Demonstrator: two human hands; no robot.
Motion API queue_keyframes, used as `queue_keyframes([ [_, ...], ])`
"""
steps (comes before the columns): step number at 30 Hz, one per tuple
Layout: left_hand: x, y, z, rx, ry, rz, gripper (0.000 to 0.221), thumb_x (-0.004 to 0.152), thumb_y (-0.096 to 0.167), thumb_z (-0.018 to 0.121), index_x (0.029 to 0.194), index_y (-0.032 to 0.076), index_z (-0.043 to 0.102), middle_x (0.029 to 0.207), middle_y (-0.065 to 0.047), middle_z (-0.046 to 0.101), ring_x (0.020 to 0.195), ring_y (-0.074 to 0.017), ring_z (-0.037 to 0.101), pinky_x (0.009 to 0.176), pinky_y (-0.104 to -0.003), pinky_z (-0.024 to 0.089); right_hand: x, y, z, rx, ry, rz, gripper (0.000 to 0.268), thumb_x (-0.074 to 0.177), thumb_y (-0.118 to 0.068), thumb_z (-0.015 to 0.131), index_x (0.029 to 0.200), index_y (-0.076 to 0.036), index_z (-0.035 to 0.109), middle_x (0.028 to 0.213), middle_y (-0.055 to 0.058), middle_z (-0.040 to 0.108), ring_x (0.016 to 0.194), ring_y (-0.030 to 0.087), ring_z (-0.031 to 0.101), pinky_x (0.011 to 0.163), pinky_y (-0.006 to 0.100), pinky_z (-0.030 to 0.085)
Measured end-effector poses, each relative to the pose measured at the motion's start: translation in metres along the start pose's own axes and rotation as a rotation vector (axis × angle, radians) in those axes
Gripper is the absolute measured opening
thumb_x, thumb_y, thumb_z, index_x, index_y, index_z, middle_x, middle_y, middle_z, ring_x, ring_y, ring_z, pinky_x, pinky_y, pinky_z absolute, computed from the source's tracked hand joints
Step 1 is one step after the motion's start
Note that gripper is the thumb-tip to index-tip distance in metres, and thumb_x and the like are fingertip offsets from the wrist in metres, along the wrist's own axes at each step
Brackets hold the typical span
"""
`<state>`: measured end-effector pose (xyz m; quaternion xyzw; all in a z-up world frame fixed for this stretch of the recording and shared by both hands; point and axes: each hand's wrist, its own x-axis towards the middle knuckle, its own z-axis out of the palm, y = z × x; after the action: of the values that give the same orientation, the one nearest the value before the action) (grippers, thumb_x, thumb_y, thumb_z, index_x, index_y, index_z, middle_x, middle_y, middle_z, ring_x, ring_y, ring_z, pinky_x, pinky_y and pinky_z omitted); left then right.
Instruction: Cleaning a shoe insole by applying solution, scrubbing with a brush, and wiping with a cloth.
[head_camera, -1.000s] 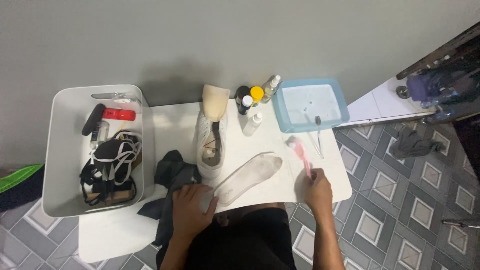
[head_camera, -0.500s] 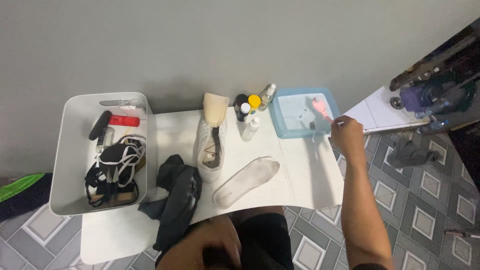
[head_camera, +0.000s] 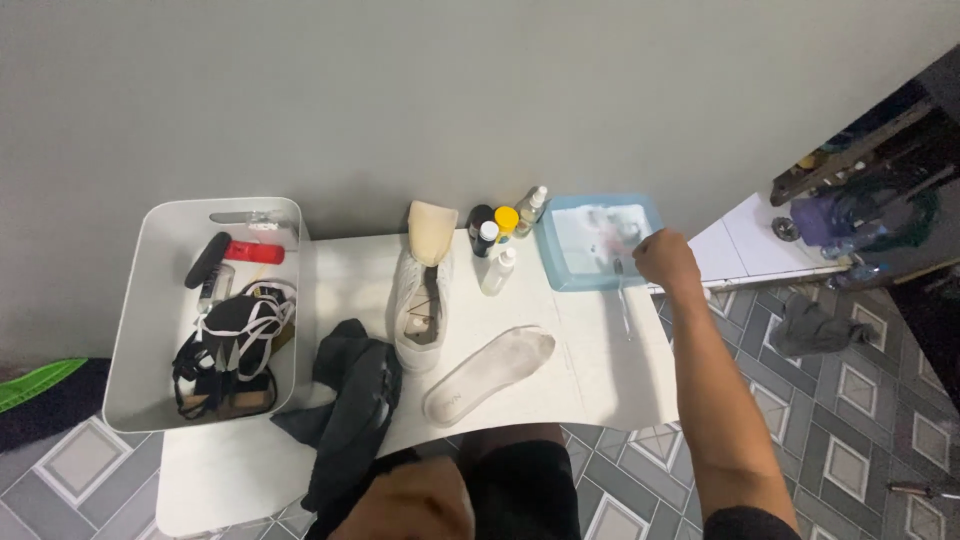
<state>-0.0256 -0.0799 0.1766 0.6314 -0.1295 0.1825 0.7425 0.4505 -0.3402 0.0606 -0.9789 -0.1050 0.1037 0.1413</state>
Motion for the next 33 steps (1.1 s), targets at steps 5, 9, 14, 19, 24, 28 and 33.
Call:
queue_keyframes([
  [5, 0.000, -0.067, -0.036, 0.347, 0.070, 0.148, 0.030, 0.096, 0.037, 0.070, 0.107, 0.009, 0.066, 0.099, -0.009, 0.071, 0.088, -0.0218, 0.066, 0.073, -0.032, 0.053, -0.006, -0.007, -0.008, 0.134, -0.063, 0.049, 0.025, 0.081, -0.016, 0.060, 0.059, -0.009, 0.051, 0.059, 0.003, 0.039, 0.064, 0.017, 0.031, 0.055, 0.036, 0.036],
  [9, -0.015, -0.109, -0.064, 0.487, 0.185, 0.066, 0.023, 0.095, 0.031, 0.068, 0.106, 0.011, 0.068, 0.103, -0.009, 0.070, 0.076, -0.0185, 0.066, 0.067, -0.029, 0.050, -0.021, -0.012, -0.016, 0.011, -0.004, 0.056, 0.027, 0.091, -0.014, 0.058, 0.101, -0.006, 0.082, 0.091, 0.016, 0.078, 0.085, 0.035, 0.071, 0.074, 0.045, 0.054],
  [14, -0.031, -0.147, -0.084, 0.589, 0.234, -0.116, 0.019, 0.089, 0.019, 0.075, 0.105, 0.012, 0.070, 0.095, -0.003, 0.066, 0.071, -0.0158, 0.057, 0.067, -0.030, 0.048, -0.059, -0.010, -0.026, 0.252, 0.281, -0.049, 0.031, 0.092, -0.027, 0.065, 0.110, -0.005, 0.078, 0.086, 0.014, 0.077, 0.081, 0.031, 0.067, 0.082, 0.039, 0.049],
  [19, -0.035, -0.161, -0.089, 0.662, 0.258, -0.099, 0.021, 0.089, 0.020, 0.074, 0.107, 0.009, 0.073, 0.099, -0.005, 0.067, 0.071, -0.0155, 0.058, 0.064, -0.028, 0.049, -0.091, -0.001, -0.011, 0.279, 0.470, -0.069, 0.023, 0.097, -0.019, 0.058, 0.102, -0.010, 0.079, 0.079, 0.009, 0.075, 0.084, 0.024, 0.071, 0.090, 0.035, 0.047],
  [24, -0.039, -0.167, -0.090, 0.692, 0.242, -0.168, 0.023, 0.089, 0.024, 0.075, 0.107, 0.011, 0.071, 0.100, -0.004, 0.068, 0.069, -0.0167, 0.059, 0.064, -0.031, 0.051, -0.103, 0.013, 0.014, 0.249, 0.443, -0.041, 0.021, 0.104, -0.020, 0.058, 0.107, -0.008, 0.075, 0.054, 0.001, 0.050, 0.056, 0.030, 0.045, 0.090, 0.038, 0.035],
  [28, -0.036, -0.162, -0.087, 0.724, 0.218, -0.125, 0.022, 0.089, 0.023, 0.075, 0.106, 0.010, 0.072, 0.101, -0.005, 0.068, 0.068, -0.0163, 0.060, 0.066, -0.030, 0.051, -0.107, 0.010, 0.019, 0.311, 0.377, 0.052, 0.027, 0.097, -0.016, 0.058, 0.114, -0.008, 0.078, 0.083, 0.013, 0.074, 0.079, 0.030, 0.065, 0.074, 0.040, 0.048],
  [33, -0.032, -0.157, -0.084, 0.759, 0.226, -0.086, 0.020, 0.088, 0.019, 0.076, 0.105, 0.010, 0.072, 0.101, -0.003, 0.070, 0.068, -0.0157, 0.060, 0.065, -0.028, 0.052, -0.116, 0.001, 0.012, 0.401, 0.319, 0.075, 0.028, 0.099, -0.016, 0.057, 0.118, -0.007, 0.075, 0.071, 0.004, 0.068, 0.070, 0.023, 0.059, 0.070, 0.036, 0.045],
])
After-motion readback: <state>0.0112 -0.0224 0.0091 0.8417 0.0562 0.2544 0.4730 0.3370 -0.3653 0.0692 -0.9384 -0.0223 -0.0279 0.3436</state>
